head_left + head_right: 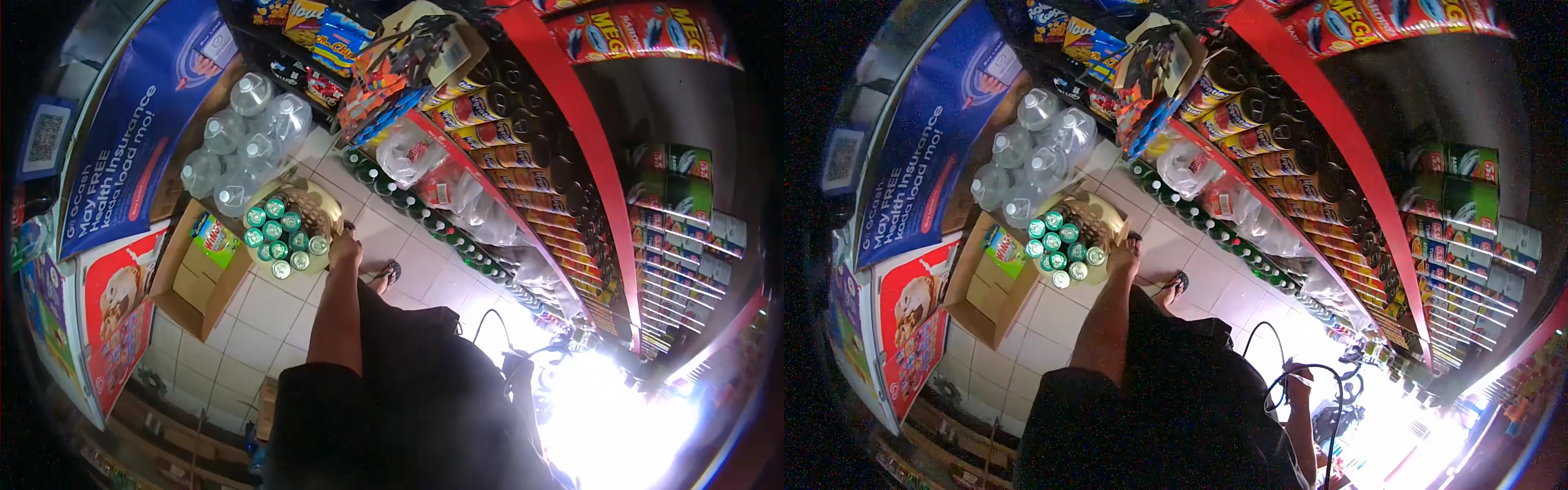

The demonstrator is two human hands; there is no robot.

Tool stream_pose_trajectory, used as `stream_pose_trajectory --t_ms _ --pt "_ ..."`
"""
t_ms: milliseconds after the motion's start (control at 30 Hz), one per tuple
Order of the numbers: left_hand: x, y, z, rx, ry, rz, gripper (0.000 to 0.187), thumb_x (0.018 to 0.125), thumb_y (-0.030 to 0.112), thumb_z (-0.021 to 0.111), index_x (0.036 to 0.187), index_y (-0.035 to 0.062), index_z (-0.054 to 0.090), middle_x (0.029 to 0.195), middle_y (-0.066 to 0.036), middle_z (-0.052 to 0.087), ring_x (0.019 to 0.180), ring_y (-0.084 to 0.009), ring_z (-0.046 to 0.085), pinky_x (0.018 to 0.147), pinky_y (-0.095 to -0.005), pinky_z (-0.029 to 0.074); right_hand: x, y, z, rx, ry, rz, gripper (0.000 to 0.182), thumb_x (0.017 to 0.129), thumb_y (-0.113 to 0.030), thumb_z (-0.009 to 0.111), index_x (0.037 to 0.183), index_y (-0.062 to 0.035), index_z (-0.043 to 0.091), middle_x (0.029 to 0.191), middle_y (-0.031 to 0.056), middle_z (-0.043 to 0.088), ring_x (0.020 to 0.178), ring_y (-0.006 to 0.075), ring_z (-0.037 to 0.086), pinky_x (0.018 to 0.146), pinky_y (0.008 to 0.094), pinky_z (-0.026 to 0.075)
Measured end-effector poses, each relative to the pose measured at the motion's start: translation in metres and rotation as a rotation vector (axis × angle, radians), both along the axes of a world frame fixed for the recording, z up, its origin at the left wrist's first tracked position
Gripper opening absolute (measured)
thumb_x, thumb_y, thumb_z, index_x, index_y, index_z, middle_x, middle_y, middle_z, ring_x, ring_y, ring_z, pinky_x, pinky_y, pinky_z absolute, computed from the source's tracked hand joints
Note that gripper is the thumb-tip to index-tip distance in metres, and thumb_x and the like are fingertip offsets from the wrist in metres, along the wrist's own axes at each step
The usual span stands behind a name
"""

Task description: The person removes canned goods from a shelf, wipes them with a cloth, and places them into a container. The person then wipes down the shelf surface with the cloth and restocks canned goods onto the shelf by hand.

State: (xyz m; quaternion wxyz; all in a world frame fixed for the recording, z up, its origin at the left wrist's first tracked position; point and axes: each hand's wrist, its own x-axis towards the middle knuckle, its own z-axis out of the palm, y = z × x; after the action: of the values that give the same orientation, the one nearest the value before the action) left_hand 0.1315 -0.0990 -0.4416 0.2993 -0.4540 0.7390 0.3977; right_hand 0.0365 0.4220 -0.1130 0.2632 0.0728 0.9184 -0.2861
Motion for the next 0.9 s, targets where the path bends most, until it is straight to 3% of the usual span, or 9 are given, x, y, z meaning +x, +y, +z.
stream_pose_trajectory --t_ms 67,133,233,333,433,733,800,900 --pt "0.014 0.003 -0.033 -0.201 0.051 -0.254 0.058 0.105 0.049 0.042 0.144 0.0079 0.054 0.152 -0.004 0.054 0.139 -0.0315 0.049 0.116 -0.0376 0.039 -0.001 0.002 0.002 0.001 -0.011 -0.002 0.013 0.095 -0.014 0.068 0.086 -0.0046 0.066 0.066 0.0029 0.062 0.055 0.0119 0.058 0.049 0.0299 0.044" --pt "0.027 0.018 -0.1 -0.381 0.042 -0.393 0.058 0.105 0.048 0.043 0.146 0.0094 0.052 0.151 -0.007 0.054 0.139 -0.0306 0.05 0.116 -0.0405 0.04 -0.002 0.004 0.004 0.004 -0.014 -0.006 0.013 0.094 -0.014 0.069 0.086 -0.0048 0.067 0.066 0.0028 0.062 0.055 0.012 0.058 0.049 0.03 0.045" --pt "0.019 0.01 -0.049 -0.211 -0.102 -0.081 0.06 0.102 0.051 0.046 0.143 0.0088 0.053 0.145 -0.012 0.059 0.128 -0.0323 0.058 0.107 -0.0427 0.047 0.0 0.005 0.005 0.002 -0.019 -0.009 0.012 0.094 -0.014 0.069 0.086 -0.0049 0.067 0.067 0.0027 0.062 0.056 0.0122 0.058 0.05 0.0303 0.045" --pt "0.019 0.009 -0.029 -0.173 -0.157 -0.009 0.062 0.098 0.054 0.049 0.14 0.0082 0.053 0.138 -0.017 0.063 0.118 -0.034 0.067 0.099 -0.0449 0.054 0.001 0.005 0.004 -0.006 -0.025 -0.016 0.012 0.093 -0.014 0.069 0.086 -0.0051 0.067 0.067 0.0025 0.062 0.057 0.0124 0.059 0.05 0.0306 0.045" --pt "0.022 0.007 -0.024 -0.19 -0.148 -0.004 0.063 0.097 0.054 0.049 0.137 0.0066 0.054 0.134 -0.02 0.066 0.111 -0.0353 0.071 0.093 -0.0457 0.058 0.002 0.003 0.001 -0.02 -0.034 -0.041 0.011 0.093 -0.014 0.069 0.086 -0.0053 0.067 0.068 0.0024 0.063 0.058 0.0125 0.059 0.051 0.0308 0.045" --pt "0.026 0.009 -0.019 -0.212 -0.076 -0.156 0.065 0.097 0.046 0.051 0.14 -0.0019 0.048 0.138 -0.03 0.059 0.125 -0.0363 0.064 0.105 -0.0426 0.052 0.003 -0.003 0.008 -0.201 -0.116 -0.205 0.009 0.091 -0.013 0.07 0.086 -0.0058 0.068 0.07 0.002 0.064 0.061 0.013 0.061 0.053 0.0316 0.046" --pt "0.02 0.002 0.008 -0.203 -0.097 -0.144 0.067 0.097 0.045 0.052 0.142 -0.004 0.044 0.141 -0.031 0.056 0.129 -0.0363 0.061 0.107 -0.0425 0.05 0.0 0.011 -0.001 -0.155 -0.072 -0.082 0.009 0.092 -0.013 0.07 0.087 -0.006 0.068 0.071 0.0025 0.064 0.063 0.0134 0.062 0.055 0.0327 0.047" --pt "0.021 -0.008 0.002 -0.201 -0.053 -0.306 0.068 0.096 0.046 0.054 0.142 -0.0034 0.045 0.143 -0.03 0.055 0.128 -0.0361 0.062 0.107 -0.0429 0.049 -0.004 0.032 -0.014 -0.034 -0.028 0.053 0.01 0.093 -0.014 0.069 0.089 -0.0058 0.069 0.073 0.0047 0.065 0.069 0.0153 0.064 0.059 0.0353 0.049"
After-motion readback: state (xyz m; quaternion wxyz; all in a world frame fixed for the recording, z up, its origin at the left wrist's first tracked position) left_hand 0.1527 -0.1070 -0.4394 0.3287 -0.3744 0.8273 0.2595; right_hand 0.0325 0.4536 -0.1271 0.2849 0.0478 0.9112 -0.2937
